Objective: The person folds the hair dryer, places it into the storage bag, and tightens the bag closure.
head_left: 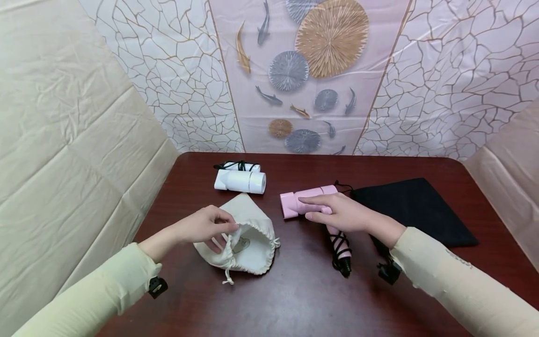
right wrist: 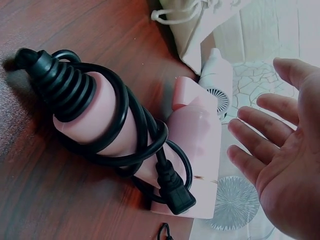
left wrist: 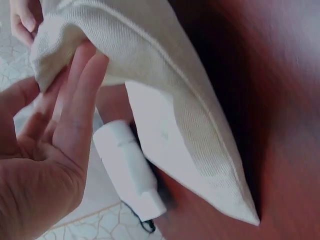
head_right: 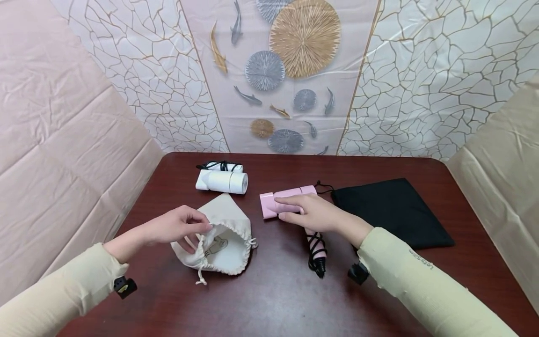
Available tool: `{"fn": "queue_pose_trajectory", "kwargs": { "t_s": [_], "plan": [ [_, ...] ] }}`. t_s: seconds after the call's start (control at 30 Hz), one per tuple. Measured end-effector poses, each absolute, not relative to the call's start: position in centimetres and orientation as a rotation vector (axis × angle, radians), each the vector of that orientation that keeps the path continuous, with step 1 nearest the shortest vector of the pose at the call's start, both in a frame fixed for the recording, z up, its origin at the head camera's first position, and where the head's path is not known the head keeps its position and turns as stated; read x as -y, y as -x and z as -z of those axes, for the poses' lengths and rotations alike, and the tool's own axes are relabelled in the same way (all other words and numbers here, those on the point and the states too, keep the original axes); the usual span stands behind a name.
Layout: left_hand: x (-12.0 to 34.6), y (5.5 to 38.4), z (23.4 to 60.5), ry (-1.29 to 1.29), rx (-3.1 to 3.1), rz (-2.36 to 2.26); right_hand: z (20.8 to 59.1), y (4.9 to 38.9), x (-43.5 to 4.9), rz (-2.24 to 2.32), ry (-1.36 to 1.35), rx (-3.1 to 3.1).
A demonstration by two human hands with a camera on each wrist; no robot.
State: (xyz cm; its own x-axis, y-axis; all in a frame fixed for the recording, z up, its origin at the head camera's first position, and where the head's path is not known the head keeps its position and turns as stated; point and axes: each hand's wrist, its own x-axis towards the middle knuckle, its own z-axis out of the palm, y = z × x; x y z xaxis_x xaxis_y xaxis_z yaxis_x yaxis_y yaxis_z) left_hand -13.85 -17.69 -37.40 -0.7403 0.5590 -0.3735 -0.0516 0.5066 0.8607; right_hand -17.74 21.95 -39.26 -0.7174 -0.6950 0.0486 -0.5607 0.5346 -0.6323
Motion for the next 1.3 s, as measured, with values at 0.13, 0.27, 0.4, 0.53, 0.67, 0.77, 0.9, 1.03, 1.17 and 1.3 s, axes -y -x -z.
{"fn": "queue_pose_trajectory", "kwargs": {
  "t_s": [0.13, 0.27, 0.4, 0.53, 0.67, 0.77, 0.9, 1.03, 1.17, 1.3],
  "plan": [
    [17.0, 13.3, 37.7, -0.316, -2.059, -1.322, 39.2, 18.0, -21.7, 0.955, 1.079, -2.547],
    [16.2, 12.8, 38.0, -0.222, -2.025, -1.406, 39.0, 18.3, -21.4, 0.944, 1.088, -2.559],
    [15.3, 12.4, 38.5, -0.16, -2.007, -1.469, 38.8, 18.7, -21.1, 0.927, 1.122, -2.592],
    [14.8, 12.4, 38.9, -0.107, -2.027, -1.487, 38.6, 19.2, -20.7, 0.905, 1.158, -2.614],
    [14.4, 12.6, 39.3, -0.039, -2.066, -1.491, 38.5, 19.9, -20.3, 0.871, 1.173, -2.622],
    [13.9, 12.5, 39.6, 0.005, -2.08, -1.496, 38.4, 20.5, -19.8, 0.85, 1.21, -2.614],
    [13.2, 12.4, 39.9, 0.028, -2.085, -1.504, 38.1, 21.4, -18.6, 0.799, 1.26, -2.611],
    [12.8, 12.3, 40.1, 0.017, -2.069, -1.503, 37.8, 22.5, -16.9, 0.709, 1.281, -2.629],
    [12.5, 12.3, 40.3, -0.001, -2.048, -1.495, 37.5, 23.7, -15.0, 0.589, 1.227, -2.633],
    [12.4, 12.4, 40.3, -0.02, -2.045, -1.483, 37.3, 25.0, -13.2, 0.48, 1.188, -2.638]
  ]
}}
